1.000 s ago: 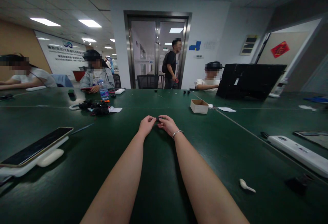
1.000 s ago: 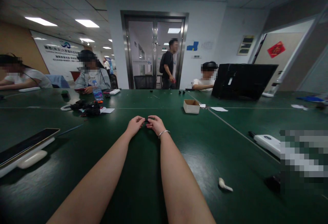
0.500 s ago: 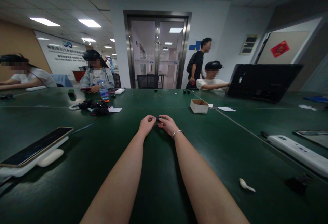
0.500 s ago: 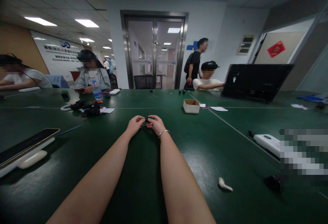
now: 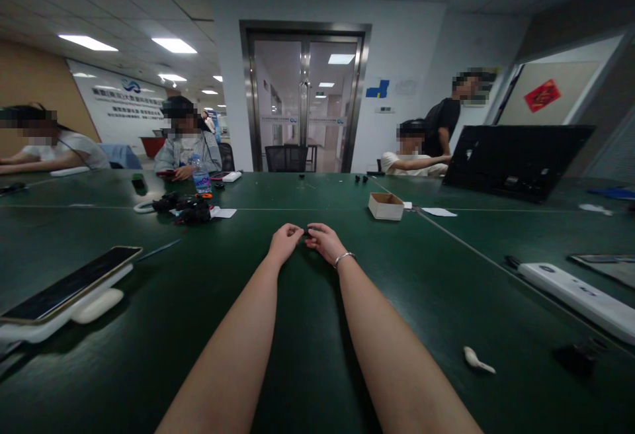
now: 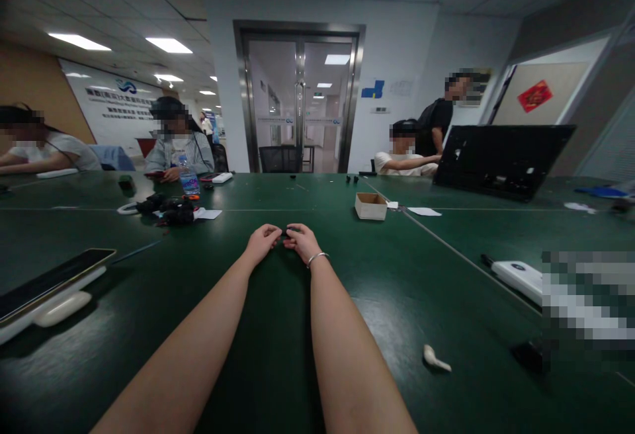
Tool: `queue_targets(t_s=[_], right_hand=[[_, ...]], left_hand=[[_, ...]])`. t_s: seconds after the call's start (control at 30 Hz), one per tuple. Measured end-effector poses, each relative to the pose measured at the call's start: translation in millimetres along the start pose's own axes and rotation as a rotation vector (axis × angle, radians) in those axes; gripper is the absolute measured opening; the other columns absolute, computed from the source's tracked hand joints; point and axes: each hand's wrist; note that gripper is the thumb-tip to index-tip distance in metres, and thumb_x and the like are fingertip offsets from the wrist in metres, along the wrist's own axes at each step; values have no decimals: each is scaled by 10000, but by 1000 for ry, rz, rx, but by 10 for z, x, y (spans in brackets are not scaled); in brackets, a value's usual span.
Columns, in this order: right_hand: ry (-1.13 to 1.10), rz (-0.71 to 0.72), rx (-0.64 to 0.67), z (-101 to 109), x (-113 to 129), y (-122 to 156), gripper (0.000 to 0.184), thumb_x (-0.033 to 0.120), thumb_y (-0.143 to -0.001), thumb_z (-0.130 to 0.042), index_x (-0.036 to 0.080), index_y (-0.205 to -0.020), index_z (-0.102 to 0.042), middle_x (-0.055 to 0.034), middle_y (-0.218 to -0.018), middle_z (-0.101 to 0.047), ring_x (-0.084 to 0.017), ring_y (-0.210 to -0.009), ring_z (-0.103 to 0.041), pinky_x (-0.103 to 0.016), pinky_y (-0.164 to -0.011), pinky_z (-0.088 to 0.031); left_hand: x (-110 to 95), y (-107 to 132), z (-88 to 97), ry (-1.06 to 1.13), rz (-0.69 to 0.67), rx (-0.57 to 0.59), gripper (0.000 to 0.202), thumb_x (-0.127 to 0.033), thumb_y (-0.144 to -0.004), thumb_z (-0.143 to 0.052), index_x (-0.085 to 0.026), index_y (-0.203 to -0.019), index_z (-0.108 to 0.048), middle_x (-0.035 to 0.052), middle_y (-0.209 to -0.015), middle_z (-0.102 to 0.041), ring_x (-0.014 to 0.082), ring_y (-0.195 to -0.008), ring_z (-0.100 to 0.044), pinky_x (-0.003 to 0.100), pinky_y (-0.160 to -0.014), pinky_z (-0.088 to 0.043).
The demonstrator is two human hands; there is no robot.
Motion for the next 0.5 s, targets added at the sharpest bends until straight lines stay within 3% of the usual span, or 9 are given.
queue_targets(t_s=[0.17, 0.5], right_hand=[[-14, 5, 6, 1, -1, 3, 154, 41, -771, -559, 133, -894, -547, -4, -599, -583, -87, -460, -568, -201, -475, -487], [6, 0, 6, 15, -22, -31, 148, 45, -790, -541, 135, -907, -557, -18, -589, -596, -103, -476, -584, -204, -462, -492]], left_hand=[[0, -7, -2, -21, 1, 8, 207, -325, -728, -577, -159, -842, -626, 50, -747, -651, 135, -652, -586, 235, -615, -450], [-51, 19, 5, 4, 45, 29, 260, -412, -747, -552, -162, -776, -616, 49, -710, -648, 138, -617, -577, 234, -572, -434]])
Point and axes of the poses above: each hand's wrist, its own y-axis away from the middle knuckle, its own z-axis out of the back of the hand, x = y × z
